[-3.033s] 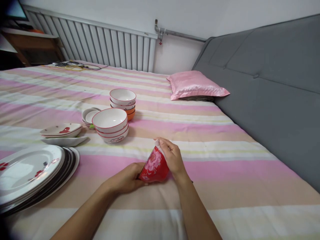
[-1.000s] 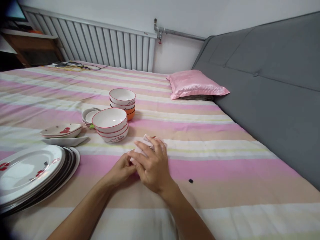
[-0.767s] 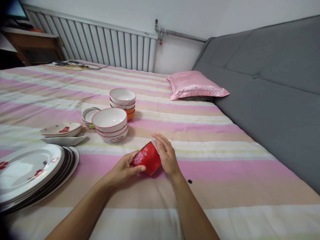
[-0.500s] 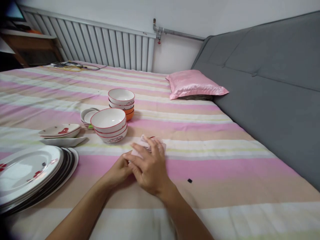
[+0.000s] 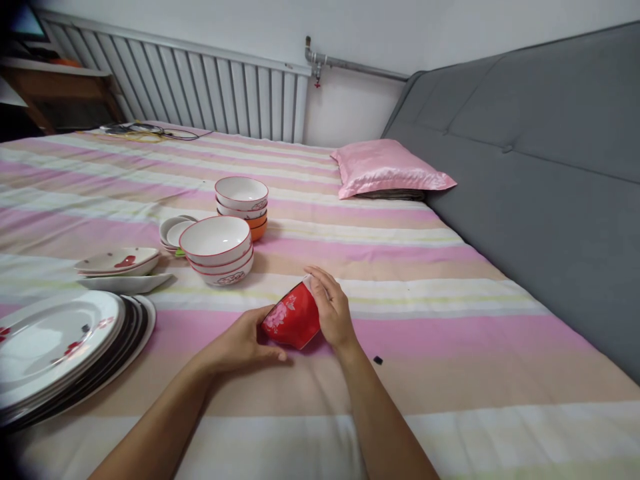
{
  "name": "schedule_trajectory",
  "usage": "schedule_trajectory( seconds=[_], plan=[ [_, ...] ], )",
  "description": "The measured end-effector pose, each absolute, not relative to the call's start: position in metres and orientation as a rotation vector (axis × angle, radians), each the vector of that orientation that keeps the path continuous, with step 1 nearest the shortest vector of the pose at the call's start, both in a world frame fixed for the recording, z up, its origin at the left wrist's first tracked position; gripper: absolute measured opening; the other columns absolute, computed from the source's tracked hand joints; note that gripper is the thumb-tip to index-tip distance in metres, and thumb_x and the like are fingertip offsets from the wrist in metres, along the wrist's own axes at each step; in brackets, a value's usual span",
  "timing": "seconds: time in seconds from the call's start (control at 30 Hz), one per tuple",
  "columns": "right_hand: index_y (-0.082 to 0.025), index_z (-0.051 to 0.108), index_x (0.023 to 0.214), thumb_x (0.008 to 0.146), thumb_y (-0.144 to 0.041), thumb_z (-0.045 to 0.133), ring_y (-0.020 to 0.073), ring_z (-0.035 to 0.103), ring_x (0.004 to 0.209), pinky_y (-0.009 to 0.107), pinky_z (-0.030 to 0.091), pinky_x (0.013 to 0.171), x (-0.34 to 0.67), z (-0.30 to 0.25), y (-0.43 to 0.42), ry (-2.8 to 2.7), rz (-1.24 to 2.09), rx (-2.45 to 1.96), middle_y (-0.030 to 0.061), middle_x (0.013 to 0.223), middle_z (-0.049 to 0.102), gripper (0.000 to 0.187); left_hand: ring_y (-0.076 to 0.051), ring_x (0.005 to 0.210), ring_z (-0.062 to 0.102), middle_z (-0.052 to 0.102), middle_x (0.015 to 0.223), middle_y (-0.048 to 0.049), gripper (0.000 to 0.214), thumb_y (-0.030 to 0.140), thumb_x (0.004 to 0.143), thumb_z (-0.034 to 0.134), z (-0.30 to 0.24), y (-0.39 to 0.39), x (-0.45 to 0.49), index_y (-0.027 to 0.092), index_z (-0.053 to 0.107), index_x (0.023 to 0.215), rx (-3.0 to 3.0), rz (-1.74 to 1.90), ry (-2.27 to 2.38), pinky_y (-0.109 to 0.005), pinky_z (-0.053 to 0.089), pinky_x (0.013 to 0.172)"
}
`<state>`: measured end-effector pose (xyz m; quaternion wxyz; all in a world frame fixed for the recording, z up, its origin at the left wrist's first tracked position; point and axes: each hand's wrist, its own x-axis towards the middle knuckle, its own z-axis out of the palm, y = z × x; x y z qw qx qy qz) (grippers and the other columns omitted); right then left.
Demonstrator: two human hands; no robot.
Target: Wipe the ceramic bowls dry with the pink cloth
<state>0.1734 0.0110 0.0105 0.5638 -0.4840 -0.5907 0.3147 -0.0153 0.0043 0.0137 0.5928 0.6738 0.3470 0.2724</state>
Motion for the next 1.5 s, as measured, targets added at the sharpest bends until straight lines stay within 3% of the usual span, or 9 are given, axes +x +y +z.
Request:
schedule_trajectory(
  seconds=[0.13, 0.23, 0.4, 0.6, 0.9, 1.1, 1.23, 1.33, 1.5],
  plan=[
    [-0.027, 0.063, 0.117, 0.094, -0.044, 0.044, 0.0221, 0.052, 0.122, 0.044, 0.036, 0.107, 0.175, 0.007, 0.012, -1.328, 0.787, -1.14, 0.0036, 0.127, 0.061, 0.035, -0.019, 0.07, 0.057, 0.065, 0.072, -0.0021, 0.019, 0.027, 0.067, 0.072, 0.007, 0.011, -0.022, 0.011, 0.069, 0.077, 1.722, 0.521, 0.895, -0.026, 0.046, 0.066],
    [-0.028, 0.063, 0.117, 0.094, -0.04, 0.044, 0.0216, 0.052, 0.122, 0.044, 0.037, 0.106, 0.176, 0.012, 0.009, -1.376, 0.712, -1.128, 0.0035, 0.127, 0.061, 0.032, -0.016, 0.063, 0.055, 0.061, 0.063, -0.0006, 0.02, 0.03, 0.07, 0.071, 0.009, 0.009, -0.021, 0.01, 0.068, 0.069, 1.709, 0.532, 0.847, -0.024, 0.043, 0.06],
    [-0.028, 0.064, 0.115, 0.091, -0.028, 0.049, 0.0238, 0.046, 0.126, 0.048, 0.036, 0.106, 0.162, 0.032, -0.01, -1.811, 0.281, -1.068, 0.0037, 0.129, 0.059, 0.029, -0.011, 0.055, 0.048, 0.055, 0.058, 0.001, 0.029, 0.037, 0.071, 0.072, 0.018, 0.002, -0.02, 0.009, 0.065, 0.067, 1.625, 0.586, 0.736, -0.02, 0.036, 0.051],
    [-0.033, 0.069, 0.105, 0.085, -0.027, 0.059, 0.0288, 0.043, 0.126, 0.054, 0.03, 0.106, 0.136, 0.04, -0.026, -2.116, -0.112, -0.968, -0.0034, 0.124, 0.064, 0.023, -0.015, 0.069, 0.054, 0.064, 0.075, -0.004, 0.016, 0.025, 0.077, 0.06, 0.017, 0.002, -0.018, 0.011, 0.066, 0.077, 1.689, 0.77, 0.763, -0.022, 0.043, 0.058],
    [-0.027, 0.062, 0.117, 0.094, -0.032, 0.043, 0.0211, 0.054, 0.118, 0.043, 0.042, 0.102, 0.171, 0.023, 0.001, -1.578, 0.498, -1.171, 0.0054, 0.123, 0.063, 0.03, -0.013, 0.064, 0.05, 0.059, 0.07, -0.0032, 0.033, 0.038, 0.074, 0.07, 0.022, -0.001, -0.016, 0.006, 0.066, 0.08, 1.487, 0.578, 0.676, -0.023, 0.039, 0.061],
    [-0.035, 0.067, 0.108, 0.083, -0.03, 0.059, 0.0283, 0.042, 0.127, 0.052, 0.031, 0.106, 0.143, 0.034, -0.021, -1.992, 0.022, -1.064, -0.0026, 0.128, 0.061, 0.027, -0.013, 0.067, 0.052, 0.061, 0.072, -0.0025, 0.018, 0.027, 0.077, 0.063, 0.016, 0.002, -0.018, 0.009, 0.066, 0.077, 1.586, 0.701, 0.729, -0.022, 0.041, 0.06],
    [-0.037, 0.068, 0.104, 0.081, -0.03, 0.062, 0.029, 0.042, 0.127, 0.053, 0.031, 0.105, 0.136, 0.036, -0.024, -2.055, -0.05, -1.054, -0.0049, 0.123, 0.064, 0.025, -0.015, 0.072, 0.054, 0.064, 0.078, -0.0035, 0.013, 0.02, 0.075, 0.059, 0.014, 0.002, -0.015, 0.011, 0.066, 0.081, 1.618, 0.765, 0.755, -0.022, 0.043, 0.062],
    [-0.032, 0.068, 0.109, 0.083, -0.03, 0.061, 0.0271, 0.045, 0.124, 0.05, 0.034, 0.105, 0.148, 0.031, -0.014, -1.899, 0.092, -1.114, 0.0007, 0.124, 0.063, 0.027, -0.011, 0.061, 0.049, 0.058, 0.064, -0.0002, 0.022, 0.03, 0.078, 0.063, 0.016, 0.0, -0.013, 0.01, 0.063, 0.069, 1.557, 0.697, 0.768, -0.021, 0.039, 0.057],
    [-0.026, 0.064, 0.113, 0.089, -0.038, 0.052, 0.0233, 0.053, 0.119, 0.044, 0.039, 0.104, 0.172, 0.02, 0.003, -1.464, 0.571, -1.197, 0.005, 0.123, 0.063, 0.029, -0.019, 0.076, 0.057, 0.065, 0.082, -0.0055, 0.032, 0.035, 0.072, 0.072, 0.021, -0.002, -0.013, 0.008, 0.068, 0.089, 1.61, 0.647, 0.735, -0.026, 0.044, 0.068]
  ],
)
